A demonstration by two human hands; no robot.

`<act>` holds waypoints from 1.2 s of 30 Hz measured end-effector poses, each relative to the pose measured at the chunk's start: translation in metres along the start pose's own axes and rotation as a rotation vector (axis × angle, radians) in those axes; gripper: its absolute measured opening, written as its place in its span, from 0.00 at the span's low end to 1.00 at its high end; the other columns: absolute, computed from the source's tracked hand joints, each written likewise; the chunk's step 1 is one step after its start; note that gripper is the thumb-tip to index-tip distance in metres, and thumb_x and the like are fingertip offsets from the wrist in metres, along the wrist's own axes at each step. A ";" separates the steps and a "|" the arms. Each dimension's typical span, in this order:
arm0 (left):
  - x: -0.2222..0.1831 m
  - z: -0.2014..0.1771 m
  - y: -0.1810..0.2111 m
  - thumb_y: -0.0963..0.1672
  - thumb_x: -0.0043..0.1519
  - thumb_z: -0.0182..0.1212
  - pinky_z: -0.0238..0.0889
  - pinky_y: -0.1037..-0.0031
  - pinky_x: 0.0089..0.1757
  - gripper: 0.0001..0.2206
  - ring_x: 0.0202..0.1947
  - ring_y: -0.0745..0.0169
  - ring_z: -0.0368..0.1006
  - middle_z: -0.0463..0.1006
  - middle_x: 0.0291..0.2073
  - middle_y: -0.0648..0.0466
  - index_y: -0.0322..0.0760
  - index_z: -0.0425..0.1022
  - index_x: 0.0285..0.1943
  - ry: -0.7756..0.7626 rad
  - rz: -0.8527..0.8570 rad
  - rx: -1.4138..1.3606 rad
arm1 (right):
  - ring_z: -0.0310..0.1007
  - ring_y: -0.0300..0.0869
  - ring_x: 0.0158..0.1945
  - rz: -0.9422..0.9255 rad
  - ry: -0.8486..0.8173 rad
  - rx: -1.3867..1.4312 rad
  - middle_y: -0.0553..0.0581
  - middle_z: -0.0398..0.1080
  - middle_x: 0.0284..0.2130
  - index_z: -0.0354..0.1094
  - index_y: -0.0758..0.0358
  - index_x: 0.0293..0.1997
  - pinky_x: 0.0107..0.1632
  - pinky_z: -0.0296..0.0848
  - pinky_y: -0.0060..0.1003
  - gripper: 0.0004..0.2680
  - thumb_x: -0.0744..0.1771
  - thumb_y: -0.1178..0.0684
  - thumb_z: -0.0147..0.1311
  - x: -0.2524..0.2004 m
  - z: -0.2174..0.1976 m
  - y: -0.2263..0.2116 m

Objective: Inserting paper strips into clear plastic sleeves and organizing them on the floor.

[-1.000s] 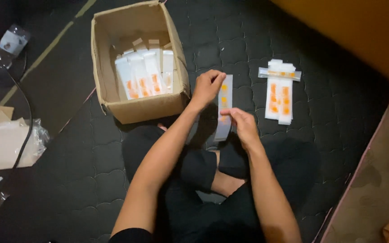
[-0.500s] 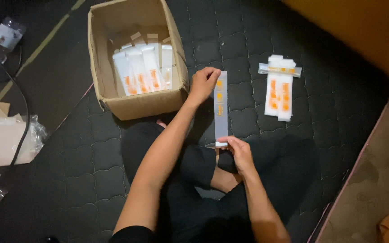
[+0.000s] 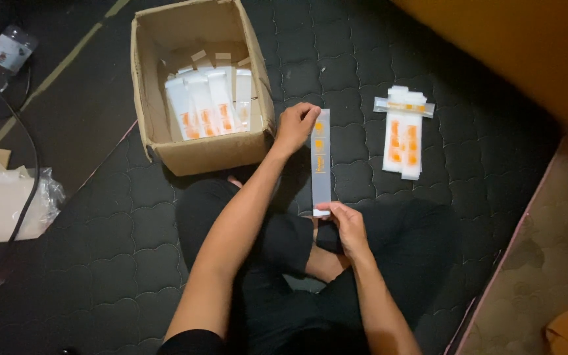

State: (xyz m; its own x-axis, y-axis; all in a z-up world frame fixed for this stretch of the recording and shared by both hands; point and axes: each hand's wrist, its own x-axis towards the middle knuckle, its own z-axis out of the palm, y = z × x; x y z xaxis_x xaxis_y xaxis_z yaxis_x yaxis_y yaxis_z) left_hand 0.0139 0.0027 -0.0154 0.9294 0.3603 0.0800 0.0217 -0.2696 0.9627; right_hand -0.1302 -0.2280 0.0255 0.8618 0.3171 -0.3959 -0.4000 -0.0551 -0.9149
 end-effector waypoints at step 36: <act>-0.126 -0.021 0.047 0.48 0.56 0.65 0.56 0.37 0.61 0.23 0.61 0.30 0.71 0.79 0.56 0.39 0.33 0.78 0.60 -0.697 -0.206 0.539 | 0.80 0.52 0.47 -0.274 0.101 0.257 0.67 0.75 0.45 0.63 0.64 0.59 0.54 0.76 0.46 0.12 0.70 0.54 0.53 0.084 -0.026 -0.108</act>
State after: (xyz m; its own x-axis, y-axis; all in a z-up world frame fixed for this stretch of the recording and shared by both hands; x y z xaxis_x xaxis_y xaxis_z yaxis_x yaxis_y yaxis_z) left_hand -0.1094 -0.0368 0.0255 0.8967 -0.1277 -0.4239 0.2189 -0.7043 0.6753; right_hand -0.0063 -0.2199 0.0891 0.9687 0.1921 -0.1575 -0.2052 0.2617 -0.9431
